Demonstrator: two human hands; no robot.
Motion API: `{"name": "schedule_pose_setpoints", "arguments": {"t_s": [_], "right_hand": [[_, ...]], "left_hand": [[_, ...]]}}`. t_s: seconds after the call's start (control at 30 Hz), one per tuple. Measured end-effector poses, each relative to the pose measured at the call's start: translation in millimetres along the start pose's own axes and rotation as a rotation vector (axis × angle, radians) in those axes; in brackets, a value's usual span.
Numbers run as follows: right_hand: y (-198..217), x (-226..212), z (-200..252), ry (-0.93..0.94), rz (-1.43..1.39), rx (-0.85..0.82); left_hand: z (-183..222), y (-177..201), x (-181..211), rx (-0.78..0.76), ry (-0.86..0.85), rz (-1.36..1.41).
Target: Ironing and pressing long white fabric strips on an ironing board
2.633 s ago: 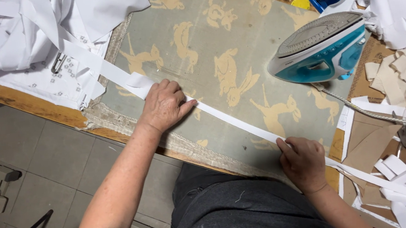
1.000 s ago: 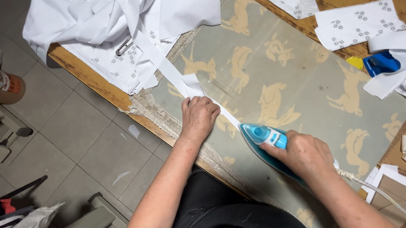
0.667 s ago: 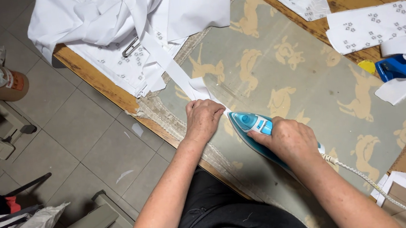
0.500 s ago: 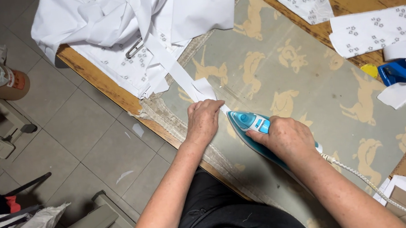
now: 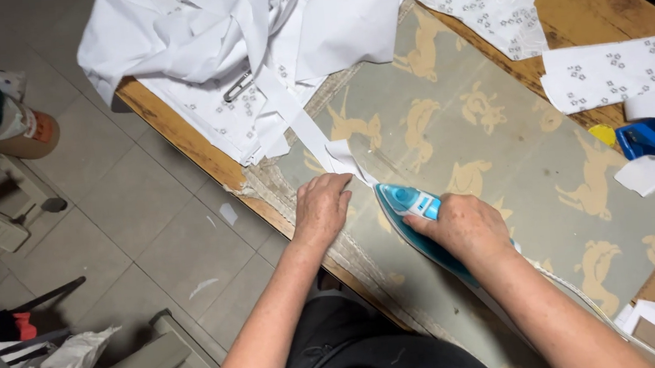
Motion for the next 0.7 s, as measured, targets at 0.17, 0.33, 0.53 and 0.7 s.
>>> {"name": "schedule_pose_setpoints", "arguments": {"t_s": [0.17, 0.33, 0.53, 0.7], "right_hand": [[0.7, -1.3, 2.0, -0.029, -0.008, -0.017], [-1.6, -1.0, 0.3, -0.017, -0.021, 0.009], [-11.9, 4.5, 12.4, -0.045, 0.015, 0.024], [-12.7, 7.9, 15.2, -0.083, -0.037, 0.042]], "left_hand": [[4.0, 3.2, 2.2, -0.008, -0.016, -0.028], [6.0, -3.4, -6.7, -0.021, 0.009, -0.041], [11.6, 8.5, -3.4, 0.03, -0.025, -0.043], [16.1, -8.7, 6.9, 0.011, -0.107, -0.046]]}}
Point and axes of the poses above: each hand's wrist, its own z-axis away from the middle knuckle, its own y-axis out of the back of the hand, x = y × z, the point moved 6 cm from there along -z, towards the middle knuckle, and after that the axes turned 14 degrees about y, right-handed, at the moved point
